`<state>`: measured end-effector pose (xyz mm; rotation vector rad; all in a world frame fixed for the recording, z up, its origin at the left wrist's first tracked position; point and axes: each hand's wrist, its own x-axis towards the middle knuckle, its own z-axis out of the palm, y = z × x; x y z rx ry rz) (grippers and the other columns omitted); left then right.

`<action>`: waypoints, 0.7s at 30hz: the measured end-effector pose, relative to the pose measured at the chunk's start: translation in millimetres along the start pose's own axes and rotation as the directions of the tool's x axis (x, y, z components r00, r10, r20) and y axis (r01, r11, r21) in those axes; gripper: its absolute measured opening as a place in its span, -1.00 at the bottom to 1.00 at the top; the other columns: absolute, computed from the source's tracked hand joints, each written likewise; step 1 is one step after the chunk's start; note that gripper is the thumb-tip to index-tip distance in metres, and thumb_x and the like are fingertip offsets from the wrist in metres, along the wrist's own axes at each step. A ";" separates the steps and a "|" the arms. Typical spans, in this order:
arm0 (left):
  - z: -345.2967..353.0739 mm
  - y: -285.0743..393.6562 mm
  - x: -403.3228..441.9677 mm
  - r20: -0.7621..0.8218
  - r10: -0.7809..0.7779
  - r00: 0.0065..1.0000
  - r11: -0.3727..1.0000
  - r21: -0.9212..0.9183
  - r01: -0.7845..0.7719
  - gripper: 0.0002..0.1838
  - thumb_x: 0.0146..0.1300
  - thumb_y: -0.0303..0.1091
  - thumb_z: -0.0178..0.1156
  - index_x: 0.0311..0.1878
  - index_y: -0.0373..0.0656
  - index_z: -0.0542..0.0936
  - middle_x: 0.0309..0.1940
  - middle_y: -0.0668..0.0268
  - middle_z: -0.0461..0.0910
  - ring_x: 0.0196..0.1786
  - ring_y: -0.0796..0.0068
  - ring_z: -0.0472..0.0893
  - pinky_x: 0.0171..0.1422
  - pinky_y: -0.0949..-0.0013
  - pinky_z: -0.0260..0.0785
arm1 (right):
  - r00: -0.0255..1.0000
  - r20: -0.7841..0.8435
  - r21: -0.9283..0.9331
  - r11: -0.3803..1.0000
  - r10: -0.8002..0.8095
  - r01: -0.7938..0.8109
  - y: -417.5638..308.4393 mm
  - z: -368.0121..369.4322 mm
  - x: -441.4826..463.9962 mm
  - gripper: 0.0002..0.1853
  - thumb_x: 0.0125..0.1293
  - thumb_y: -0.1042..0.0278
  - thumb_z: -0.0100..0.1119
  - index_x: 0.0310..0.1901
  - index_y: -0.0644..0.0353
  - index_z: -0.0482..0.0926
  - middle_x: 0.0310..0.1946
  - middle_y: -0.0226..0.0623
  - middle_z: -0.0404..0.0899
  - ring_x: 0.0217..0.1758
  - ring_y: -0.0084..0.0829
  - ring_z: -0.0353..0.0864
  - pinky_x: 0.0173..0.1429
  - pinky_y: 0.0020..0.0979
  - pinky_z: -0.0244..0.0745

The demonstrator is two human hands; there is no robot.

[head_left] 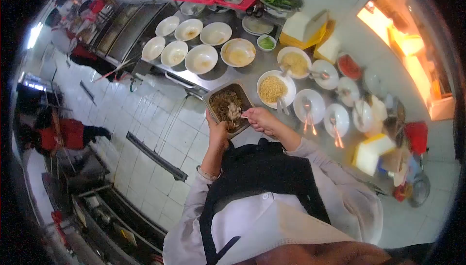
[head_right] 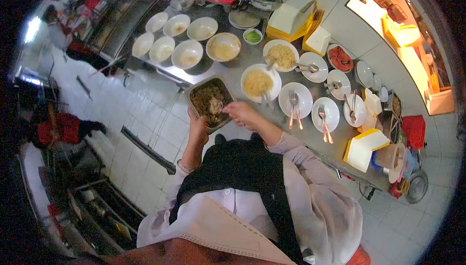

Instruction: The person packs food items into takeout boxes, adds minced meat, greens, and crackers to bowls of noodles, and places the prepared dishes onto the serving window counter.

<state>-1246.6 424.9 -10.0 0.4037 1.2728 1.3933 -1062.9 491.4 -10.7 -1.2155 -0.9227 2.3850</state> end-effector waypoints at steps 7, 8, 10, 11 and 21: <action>-26.1 -2.0 46.7 0.083 0.090 0.992 0.935 0.336 -0.113 0.01 -0.06 -0.76 -0.05 0.52 -0.06 -0.16 0.35 0.02 0.10 0.37 0.08 0.23 0.40 0.22 0.21 | 0.967 -0.153 -0.019 0.979 -0.203 0.202 13.5 24.5 8.7 -0.73 0.51 0.15 -0.06 -0.06 0.18 0.48 -0.60 -0.62 0.19 -0.68 -0.76 0.06 -0.67 -0.65 -0.07; -27.6 -0.6 50.8 0.104 0.097 0.990 0.931 0.342 -0.127 0.01 -0.07 -0.75 -0.04 0.52 -0.06 -0.16 0.36 0.02 0.07 0.38 0.08 0.20 0.41 0.22 0.18 | 0.964 -0.167 -0.015 0.978 -0.209 0.209 17.1 25.1 14.9 -0.73 0.51 0.15 -0.06 -0.06 0.18 0.48 -0.60 -0.62 0.19 -0.68 -0.76 0.06 -0.67 -0.65 -0.07; -29.2 3.5 56.9 0.146 0.095 0.985 0.924 0.354 -0.141 0.02 -0.07 -0.74 -0.03 0.52 -0.06 -0.15 0.37 0.01 0.03 0.40 0.07 0.18 0.43 0.21 0.15 | 0.921 -0.277 -0.116 0.961 -0.274 0.252 28.9 24.4 30.2 -0.78 0.48 0.19 -0.04 -0.12 0.09 0.56 -0.64 -0.63 0.22 -0.70 -0.73 0.08 -0.66 -0.60 -0.05; -29.9 6.1 59.2 0.189 0.086 0.978 0.950 0.281 -0.138 0.02 -0.08 -0.74 -0.03 0.52 -0.06 -0.15 0.38 0.01 0.01 0.40 0.07 0.18 0.42 0.21 0.16 | 0.914 -0.294 -0.106 0.960 -0.281 0.261 29.2 28.2 30.4 -0.78 0.48 0.19 -0.04 -0.12 0.09 0.56 -0.64 -0.63 0.22 -0.70 -0.73 0.08 -0.66 -0.60 -0.05; 0.2 24.1 70.6 0.266 -0.108 0.958 0.990 0.118 0.079 -0.04 -0.02 -0.75 -0.14 0.50 0.04 -0.17 0.30 0.12 0.23 0.31 0.14 0.34 0.32 0.15 0.29 | 0.873 -0.347 0.183 0.888 -0.343 0.421 7.3 -12.6 2.0 -0.74 0.49 0.14 -0.05 -0.01 0.10 0.51 -0.64 -0.68 0.19 -0.70 -0.75 0.04 -0.62 -0.65 -0.05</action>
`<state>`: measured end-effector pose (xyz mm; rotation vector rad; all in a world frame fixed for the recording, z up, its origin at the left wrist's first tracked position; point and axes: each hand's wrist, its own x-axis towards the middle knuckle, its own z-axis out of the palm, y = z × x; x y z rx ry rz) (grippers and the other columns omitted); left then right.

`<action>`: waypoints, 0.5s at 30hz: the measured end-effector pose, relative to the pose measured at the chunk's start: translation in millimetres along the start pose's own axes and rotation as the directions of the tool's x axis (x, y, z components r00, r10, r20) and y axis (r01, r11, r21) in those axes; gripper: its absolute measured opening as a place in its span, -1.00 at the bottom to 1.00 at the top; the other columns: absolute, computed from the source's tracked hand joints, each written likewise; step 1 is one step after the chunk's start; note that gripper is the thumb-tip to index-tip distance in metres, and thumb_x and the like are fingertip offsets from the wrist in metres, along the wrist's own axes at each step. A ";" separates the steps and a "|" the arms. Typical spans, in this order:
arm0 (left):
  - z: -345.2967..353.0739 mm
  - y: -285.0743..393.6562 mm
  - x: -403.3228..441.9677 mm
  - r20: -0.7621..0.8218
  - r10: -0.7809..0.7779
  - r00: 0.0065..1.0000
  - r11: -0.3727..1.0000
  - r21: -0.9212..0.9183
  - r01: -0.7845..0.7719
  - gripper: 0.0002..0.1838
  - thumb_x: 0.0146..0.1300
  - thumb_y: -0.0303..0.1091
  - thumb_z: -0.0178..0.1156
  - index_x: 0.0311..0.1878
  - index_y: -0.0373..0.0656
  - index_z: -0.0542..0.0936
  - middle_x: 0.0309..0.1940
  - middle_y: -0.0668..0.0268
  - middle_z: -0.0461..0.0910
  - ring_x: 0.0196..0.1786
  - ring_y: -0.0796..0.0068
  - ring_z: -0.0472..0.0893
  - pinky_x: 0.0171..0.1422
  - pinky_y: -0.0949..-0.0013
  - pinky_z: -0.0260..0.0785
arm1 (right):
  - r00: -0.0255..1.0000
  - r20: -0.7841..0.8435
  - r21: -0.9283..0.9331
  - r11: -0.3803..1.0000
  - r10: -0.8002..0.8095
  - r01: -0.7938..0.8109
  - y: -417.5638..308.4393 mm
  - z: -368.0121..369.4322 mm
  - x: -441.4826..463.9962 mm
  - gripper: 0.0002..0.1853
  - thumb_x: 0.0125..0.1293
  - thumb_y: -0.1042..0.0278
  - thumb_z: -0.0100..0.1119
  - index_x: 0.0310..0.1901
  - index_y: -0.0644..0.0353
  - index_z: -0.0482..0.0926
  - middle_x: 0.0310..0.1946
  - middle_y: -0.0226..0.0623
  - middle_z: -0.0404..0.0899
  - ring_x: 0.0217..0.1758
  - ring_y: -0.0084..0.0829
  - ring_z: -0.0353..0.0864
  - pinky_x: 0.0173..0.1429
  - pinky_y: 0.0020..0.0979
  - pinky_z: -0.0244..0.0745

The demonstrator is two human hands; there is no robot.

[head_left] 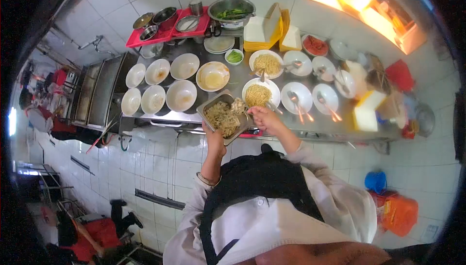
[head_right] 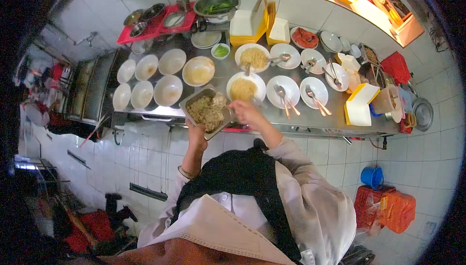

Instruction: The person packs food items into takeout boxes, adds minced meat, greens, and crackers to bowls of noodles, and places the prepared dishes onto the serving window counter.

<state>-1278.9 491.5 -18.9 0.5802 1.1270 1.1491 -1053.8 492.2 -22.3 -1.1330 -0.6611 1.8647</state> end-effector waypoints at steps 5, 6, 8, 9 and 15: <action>-1.4 -13.1 14.1 -0.007 -0.023 1.000 0.998 -0.061 0.023 -0.01 -0.05 -0.76 -0.13 0.50 0.05 -0.18 0.31 0.12 0.21 0.31 0.13 0.33 0.30 0.13 0.30 | 0.771 -0.090 -0.882 0.411 -0.631 0.233 -25.0 -56.0 16.2 -0.79 0.46 0.21 -0.08 -0.15 0.14 0.48 -0.61 -0.34 0.44 -0.57 -0.42 0.51 -0.58 -0.33 0.33; -0.7 -14.3 15.3 -0.014 -0.028 1.000 0.997 -0.067 0.027 0.00 -0.05 -0.76 -0.13 0.50 0.05 -0.19 0.31 0.12 0.21 0.30 0.13 0.34 0.30 0.14 0.30 | 0.772 -0.089 -0.882 0.410 -0.629 0.233 -24.7 -61.9 22.3 -0.79 0.46 0.21 -0.08 -0.15 0.14 0.48 -0.61 -0.34 0.44 -0.57 -0.42 0.51 -0.58 -0.33 0.33; 1.1 -16.5 18.3 -0.023 -0.037 0.999 0.996 -0.076 0.035 0.01 -0.06 -0.76 -0.13 0.51 0.06 -0.20 0.31 0.12 0.21 0.30 0.13 0.34 0.30 0.15 0.30 | 0.729 0.180 -0.957 -0.288 -0.660 -0.024 -26.0 -70.2 29.9 -0.85 0.38 0.31 -0.07 -0.22 0.17 0.46 -0.51 -0.13 0.54 -0.38 -0.19 0.63 -0.44 -0.13 0.47; 0.9 -16.2 19.7 -0.019 -0.048 0.999 0.996 -0.071 0.047 0.01 -0.05 -0.76 -0.13 0.51 0.07 -0.21 0.31 0.12 0.22 0.30 0.13 0.34 0.29 0.15 0.31 | 0.732 0.185 -0.956 -0.292 -0.656 -0.019 -26.5 -71.1 30.0 -0.85 0.38 0.31 -0.07 -0.22 0.17 0.46 -0.51 -0.13 0.54 -0.38 -0.19 0.63 -0.44 -0.13 0.47; 4.9 -10.9 12.1 -0.085 -0.097 0.992 0.994 -0.066 0.091 0.01 -0.04 -0.78 -0.13 0.50 0.09 -0.19 0.30 0.12 0.22 0.29 0.13 0.35 0.26 0.14 0.34 | 0.852 0.275 -0.880 -0.474 -0.446 0.035 -41.4 -56.8 9.0 -0.75 0.17 0.44 0.04 -0.09 0.22 0.41 -0.38 -0.11 0.55 -0.26 -0.05 0.58 -0.20 -0.11 0.50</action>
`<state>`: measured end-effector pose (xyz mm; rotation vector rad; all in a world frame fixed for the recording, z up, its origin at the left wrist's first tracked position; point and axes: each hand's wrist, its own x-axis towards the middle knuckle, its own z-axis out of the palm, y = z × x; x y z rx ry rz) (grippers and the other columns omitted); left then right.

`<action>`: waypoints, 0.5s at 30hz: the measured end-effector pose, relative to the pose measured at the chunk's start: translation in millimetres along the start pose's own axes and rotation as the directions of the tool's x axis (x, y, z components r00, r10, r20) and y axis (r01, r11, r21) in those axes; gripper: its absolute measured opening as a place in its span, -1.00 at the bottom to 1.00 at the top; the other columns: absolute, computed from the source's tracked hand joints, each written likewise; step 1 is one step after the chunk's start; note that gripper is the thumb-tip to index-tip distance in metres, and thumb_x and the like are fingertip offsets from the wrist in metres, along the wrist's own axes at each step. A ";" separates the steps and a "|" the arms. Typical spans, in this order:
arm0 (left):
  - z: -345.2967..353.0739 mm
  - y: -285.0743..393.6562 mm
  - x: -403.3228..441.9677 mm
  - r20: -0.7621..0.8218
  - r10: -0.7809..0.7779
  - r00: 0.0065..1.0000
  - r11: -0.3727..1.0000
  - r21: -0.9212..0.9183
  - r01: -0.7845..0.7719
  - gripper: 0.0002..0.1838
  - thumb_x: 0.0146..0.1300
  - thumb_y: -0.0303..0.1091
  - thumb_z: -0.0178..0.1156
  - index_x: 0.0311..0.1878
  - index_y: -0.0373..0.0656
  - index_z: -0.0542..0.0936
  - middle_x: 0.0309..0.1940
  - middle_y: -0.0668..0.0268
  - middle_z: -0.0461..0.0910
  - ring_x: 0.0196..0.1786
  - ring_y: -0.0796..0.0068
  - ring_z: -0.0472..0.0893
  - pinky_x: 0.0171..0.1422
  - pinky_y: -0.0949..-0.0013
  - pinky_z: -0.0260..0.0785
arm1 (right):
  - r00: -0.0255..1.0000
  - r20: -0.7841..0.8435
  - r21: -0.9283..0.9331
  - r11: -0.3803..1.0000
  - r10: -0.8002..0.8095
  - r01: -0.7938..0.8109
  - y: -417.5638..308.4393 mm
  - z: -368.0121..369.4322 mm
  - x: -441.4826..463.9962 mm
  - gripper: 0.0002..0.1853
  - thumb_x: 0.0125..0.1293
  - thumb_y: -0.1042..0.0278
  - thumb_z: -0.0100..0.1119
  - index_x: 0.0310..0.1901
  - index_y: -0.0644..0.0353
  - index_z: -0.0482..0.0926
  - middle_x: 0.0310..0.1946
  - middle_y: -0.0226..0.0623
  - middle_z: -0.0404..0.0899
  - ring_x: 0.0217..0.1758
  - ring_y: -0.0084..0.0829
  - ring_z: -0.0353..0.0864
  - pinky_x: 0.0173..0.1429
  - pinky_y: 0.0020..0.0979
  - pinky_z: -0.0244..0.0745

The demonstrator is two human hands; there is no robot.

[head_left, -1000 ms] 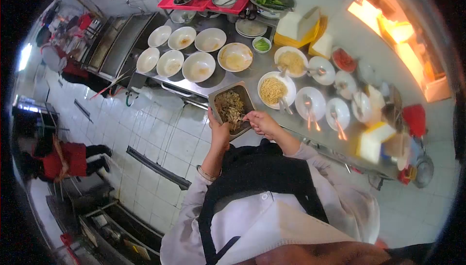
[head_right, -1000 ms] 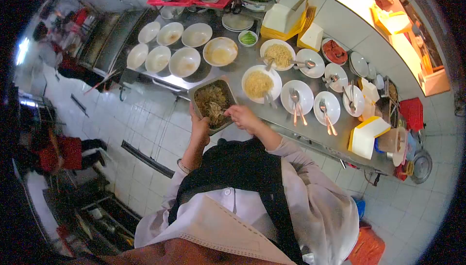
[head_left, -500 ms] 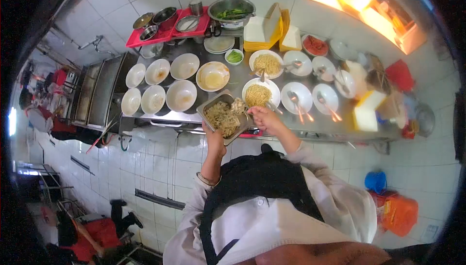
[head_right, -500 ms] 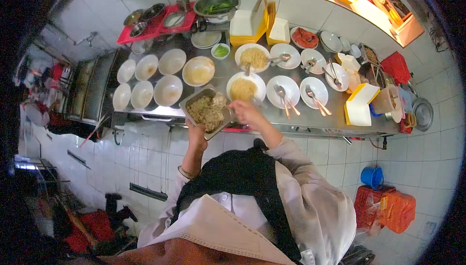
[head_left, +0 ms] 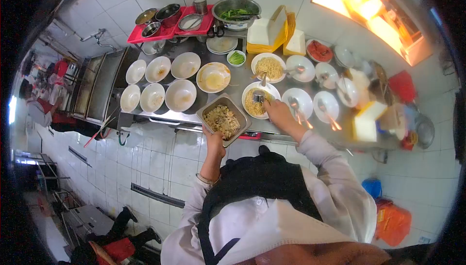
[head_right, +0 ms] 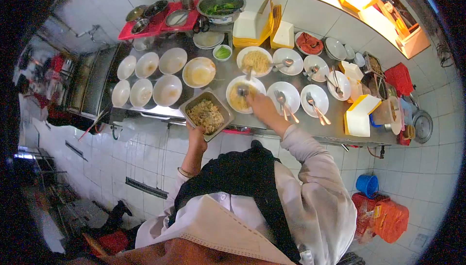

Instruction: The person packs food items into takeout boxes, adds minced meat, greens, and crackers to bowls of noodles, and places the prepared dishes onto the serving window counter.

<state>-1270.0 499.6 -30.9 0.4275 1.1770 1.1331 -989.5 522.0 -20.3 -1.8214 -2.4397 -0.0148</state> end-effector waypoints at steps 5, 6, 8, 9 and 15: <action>-2.0 -8.2 0.3 -0.018 0.050 0.999 0.998 -0.041 -0.051 0.00 -0.05 -0.79 -0.14 0.49 0.14 -0.16 0.30 0.12 0.22 0.28 0.13 0.37 0.23 0.12 0.40 | 0.990 -0.142 0.244 0.969 -0.004 0.038 9.3 -11.0 -0.3 -0.78 0.28 0.36 0.00 -0.09 0.25 0.43 -0.29 0.02 0.56 -0.21 0.02 0.60 -0.15 -0.05 0.51; -2.8 -10.3 0.1 -0.031 0.042 0.999 0.997 -0.069 -0.044 0.00 -0.05 -0.79 -0.15 0.49 0.15 -0.15 0.30 0.12 0.22 0.28 0.13 0.38 0.23 0.11 0.41 | 0.990 -0.143 0.245 0.968 -0.009 0.044 9.0 -5.6 -1.3 -0.78 0.28 0.36 0.00 -0.09 0.25 0.43 -0.29 0.02 0.56 -0.21 0.02 0.60 -0.15 -0.05 0.51; -3.2 -14.0 1.4 -0.044 0.033 0.998 0.994 -0.100 -0.037 0.00 -0.06 -0.79 -0.16 0.49 0.17 -0.15 0.30 0.12 0.22 0.27 0.12 0.38 0.22 0.10 0.41 | 0.988 -0.137 0.350 0.937 0.073 -0.020 10.1 10.3 -2.5 -0.71 0.25 0.38 0.03 0.01 0.23 0.45 -0.19 0.06 0.57 -0.14 0.05 0.59 -0.12 -0.03 0.50; -4.6 -14.7 2.2 -0.035 0.035 0.999 0.992 -0.116 -0.039 0.01 -0.07 -0.79 -0.16 0.48 0.17 -0.15 0.29 0.11 0.23 0.27 0.12 0.39 0.22 0.09 0.42 | 0.988 -0.135 0.350 0.937 0.069 -0.018 13.1 15.7 -1.9 -0.71 0.25 0.38 0.03 0.01 0.23 0.45 -0.19 0.06 0.57 -0.14 0.05 0.59 -0.12 -0.03 0.50; -2.7 -17.5 -0.5 -0.073 0.059 0.996 0.990 -0.125 -0.068 0.01 -0.11 -0.78 -0.16 0.48 0.12 -0.14 0.26 0.08 0.23 0.23 0.08 0.41 0.21 0.06 0.44 | 0.952 -0.148 0.641 0.759 0.266 -0.113 19.9 14.4 3.2 -0.67 0.26 0.43 0.03 0.07 0.21 0.45 -0.11 0.05 0.59 -0.06 0.06 0.58 -0.03 -0.05 0.49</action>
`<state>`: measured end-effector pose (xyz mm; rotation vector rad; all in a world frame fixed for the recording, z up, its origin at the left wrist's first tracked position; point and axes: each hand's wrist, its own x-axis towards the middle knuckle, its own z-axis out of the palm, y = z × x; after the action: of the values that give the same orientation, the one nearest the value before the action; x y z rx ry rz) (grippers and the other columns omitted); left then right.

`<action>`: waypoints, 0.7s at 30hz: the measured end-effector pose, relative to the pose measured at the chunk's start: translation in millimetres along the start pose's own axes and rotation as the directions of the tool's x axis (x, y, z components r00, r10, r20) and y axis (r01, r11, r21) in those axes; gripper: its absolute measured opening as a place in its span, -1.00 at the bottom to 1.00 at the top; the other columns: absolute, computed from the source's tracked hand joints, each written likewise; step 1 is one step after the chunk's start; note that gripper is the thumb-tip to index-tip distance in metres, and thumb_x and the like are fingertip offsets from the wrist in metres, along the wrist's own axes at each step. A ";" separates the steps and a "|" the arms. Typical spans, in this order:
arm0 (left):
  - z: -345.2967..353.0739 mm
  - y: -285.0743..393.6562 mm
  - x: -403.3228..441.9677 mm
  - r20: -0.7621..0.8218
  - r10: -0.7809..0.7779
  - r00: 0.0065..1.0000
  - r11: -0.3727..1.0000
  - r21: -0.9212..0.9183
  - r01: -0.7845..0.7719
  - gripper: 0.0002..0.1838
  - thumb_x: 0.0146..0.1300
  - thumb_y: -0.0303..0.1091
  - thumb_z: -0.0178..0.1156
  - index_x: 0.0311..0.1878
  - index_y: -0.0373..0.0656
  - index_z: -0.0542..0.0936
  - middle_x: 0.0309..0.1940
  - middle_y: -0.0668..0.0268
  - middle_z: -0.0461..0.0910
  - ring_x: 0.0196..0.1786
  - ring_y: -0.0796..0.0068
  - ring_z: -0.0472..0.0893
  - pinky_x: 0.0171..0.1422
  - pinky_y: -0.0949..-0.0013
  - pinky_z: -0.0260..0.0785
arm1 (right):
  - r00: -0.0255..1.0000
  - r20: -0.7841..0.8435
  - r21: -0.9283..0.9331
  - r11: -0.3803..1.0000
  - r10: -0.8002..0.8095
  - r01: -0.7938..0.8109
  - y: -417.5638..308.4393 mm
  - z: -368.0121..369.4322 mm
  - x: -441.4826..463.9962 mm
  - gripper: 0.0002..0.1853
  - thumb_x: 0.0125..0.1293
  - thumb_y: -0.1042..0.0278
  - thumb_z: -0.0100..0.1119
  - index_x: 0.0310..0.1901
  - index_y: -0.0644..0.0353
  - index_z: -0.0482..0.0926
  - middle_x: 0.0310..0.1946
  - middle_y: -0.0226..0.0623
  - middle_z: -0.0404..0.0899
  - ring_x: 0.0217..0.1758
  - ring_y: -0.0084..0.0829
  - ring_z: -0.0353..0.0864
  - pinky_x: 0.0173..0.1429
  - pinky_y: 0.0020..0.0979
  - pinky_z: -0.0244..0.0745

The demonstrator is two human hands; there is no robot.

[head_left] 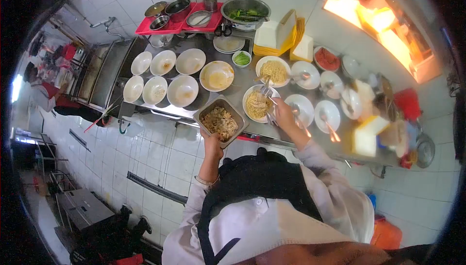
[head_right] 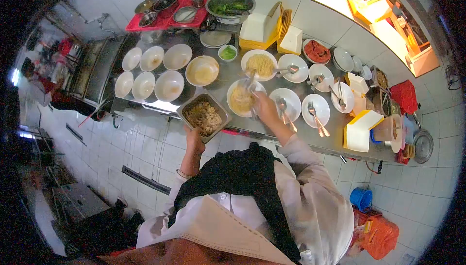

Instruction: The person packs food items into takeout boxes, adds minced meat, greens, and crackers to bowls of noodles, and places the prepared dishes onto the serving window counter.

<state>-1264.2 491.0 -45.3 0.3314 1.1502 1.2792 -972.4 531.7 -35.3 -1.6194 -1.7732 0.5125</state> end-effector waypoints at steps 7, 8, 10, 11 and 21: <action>5.4 -5.1 0.7 -0.015 0.028 0.999 1.000 0.002 -0.028 -0.03 -0.09 -0.77 -0.14 0.46 0.04 -0.14 0.22 0.05 0.25 0.19 0.07 0.44 0.17 0.05 0.46 | 0.994 0.023 0.037 0.993 -0.110 0.109 5.7 14.8 3.7 -0.72 0.29 0.41 0.00 0.02 0.17 0.50 -0.16 0.06 0.59 -0.10 0.08 0.59 -0.06 -0.04 0.48; 7.9 -2.2 -2.0 -0.018 0.028 0.999 1.000 0.003 -0.028 -0.03 -0.09 -0.77 -0.14 0.46 0.04 -0.14 0.22 0.05 0.25 0.19 0.07 0.44 0.17 0.05 0.46 | 0.992 -0.031 0.025 0.992 -0.124 0.125 -2.7 7.8 8.6 -0.74 0.29 0.40 0.00 0.00 0.16 0.51 -0.16 0.05 0.59 -0.09 0.06 0.59 -0.06 -0.04 0.48; 15.2 1.3 -7.8 -0.031 0.018 0.999 1.000 0.016 -0.018 -0.04 -0.08 -0.76 -0.13 0.45 0.05 -0.12 0.20 0.06 0.26 0.17 0.07 0.45 0.12 0.07 0.49 | 0.993 0.061 -0.062 0.993 -0.098 0.102 -5.8 -0.8 11.8 -0.76 0.31 0.37 -0.02 -0.03 0.16 0.52 -0.17 0.04 0.59 -0.08 0.05 0.59 -0.06 -0.04 0.48; 14.7 -0.2 -8.6 -0.030 0.017 0.999 1.000 0.017 -0.017 -0.04 -0.08 -0.76 -0.13 0.45 0.05 -0.12 0.20 0.06 0.26 0.17 0.07 0.45 0.12 0.07 0.49 | 0.988 0.145 -0.151 0.985 -0.062 0.084 -5.2 -2.9 10.5 -0.77 0.32 0.35 -0.04 -0.06 0.17 0.52 -0.18 0.03 0.60 -0.08 0.03 0.59 -0.06 -0.04 0.47; 19.6 10.6 -9.6 -0.020 -0.014 1.000 0.998 0.056 0.015 -0.08 -0.02 -0.79 -0.16 0.45 0.09 -0.08 0.25 0.10 0.23 0.22 0.11 0.41 0.16 0.09 0.47 | 0.942 0.332 -0.351 0.920 -0.049 0.172 0.0 5.6 -11.3 -0.65 0.24 0.35 0.11 0.06 0.22 0.49 -0.16 -0.01 0.61 -0.11 0.01 0.60 -0.05 -0.07 0.49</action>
<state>-1253.1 493.6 -23.8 0.3518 1.2050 1.2421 -976.3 521.5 -41.6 -1.7481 -2.3072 0.4125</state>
